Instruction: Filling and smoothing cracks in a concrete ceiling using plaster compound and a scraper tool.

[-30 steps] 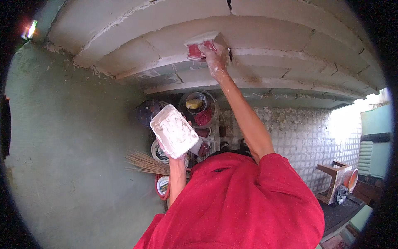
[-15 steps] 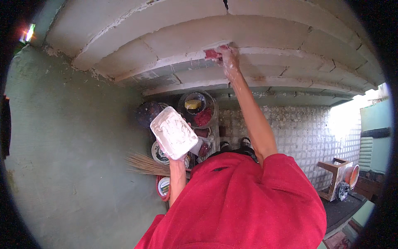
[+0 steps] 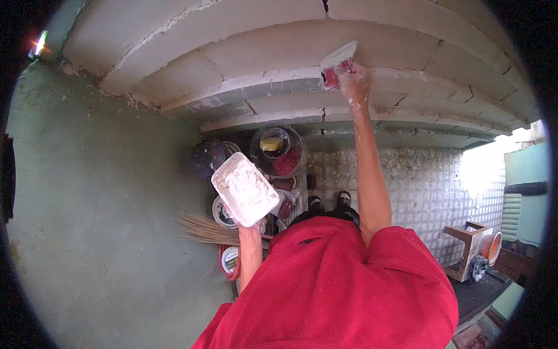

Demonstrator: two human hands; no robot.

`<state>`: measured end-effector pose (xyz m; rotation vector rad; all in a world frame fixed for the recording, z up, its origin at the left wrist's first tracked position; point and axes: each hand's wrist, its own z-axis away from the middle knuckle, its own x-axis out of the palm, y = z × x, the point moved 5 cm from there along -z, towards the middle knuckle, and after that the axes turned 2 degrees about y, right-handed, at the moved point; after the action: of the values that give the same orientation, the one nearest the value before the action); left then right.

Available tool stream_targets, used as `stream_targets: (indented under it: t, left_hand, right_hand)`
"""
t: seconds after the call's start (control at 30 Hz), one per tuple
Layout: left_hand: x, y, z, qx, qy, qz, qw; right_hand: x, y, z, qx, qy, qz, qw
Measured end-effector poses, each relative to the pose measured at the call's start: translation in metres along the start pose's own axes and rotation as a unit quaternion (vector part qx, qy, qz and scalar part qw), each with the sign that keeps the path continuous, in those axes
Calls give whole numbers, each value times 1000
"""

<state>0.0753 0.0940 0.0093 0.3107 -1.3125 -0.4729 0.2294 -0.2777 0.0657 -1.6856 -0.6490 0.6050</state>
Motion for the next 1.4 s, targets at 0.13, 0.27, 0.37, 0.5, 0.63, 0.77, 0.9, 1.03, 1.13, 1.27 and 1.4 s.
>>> stream_targets:
  t: [0.13,0.27,0.37,0.5,0.63,0.77,0.9,1.03,1.13,1.27,1.4]
  left_hand:
    - [-6,4,0,4,-26,27,999]
    - [-9,7,-2,15,-44,51,998]
    - [-6,13,-2,22,-73,38,996]
    - [-5,16,-1,29,-26,48,998]
    - [-7,19,3,44,-62,32,997]
    - [-4,22,12,75,-33,73,994]
    - [-13,24,15,60,-77,57,994]
    - [-17,22,14,46,-86,10,995]
    - [-7,28,17,65,-47,32,996]
    - [1,23,12,64,-19,60,996]
    - [-1,21,2,34,-93,43,994]
  right_hand:
    - [12,-18,-10,-55,-52,182,980]
    - [37,-20,-9,-248,16,261,933]
    - [61,-30,5,-234,-14,273,933]
    - [109,-41,28,-181,-54,307,933]
    - [155,-51,48,-189,-95,234,949]
    - [195,-71,72,-184,-139,259,938]
    - [229,-101,93,-174,-210,243,931]
    - [221,-85,87,-176,-175,208,946]
    - [181,-96,92,-147,-283,117,941]
    - [155,-67,91,190,-266,-326,887]
    - [163,-77,85,217,-233,-386,866]
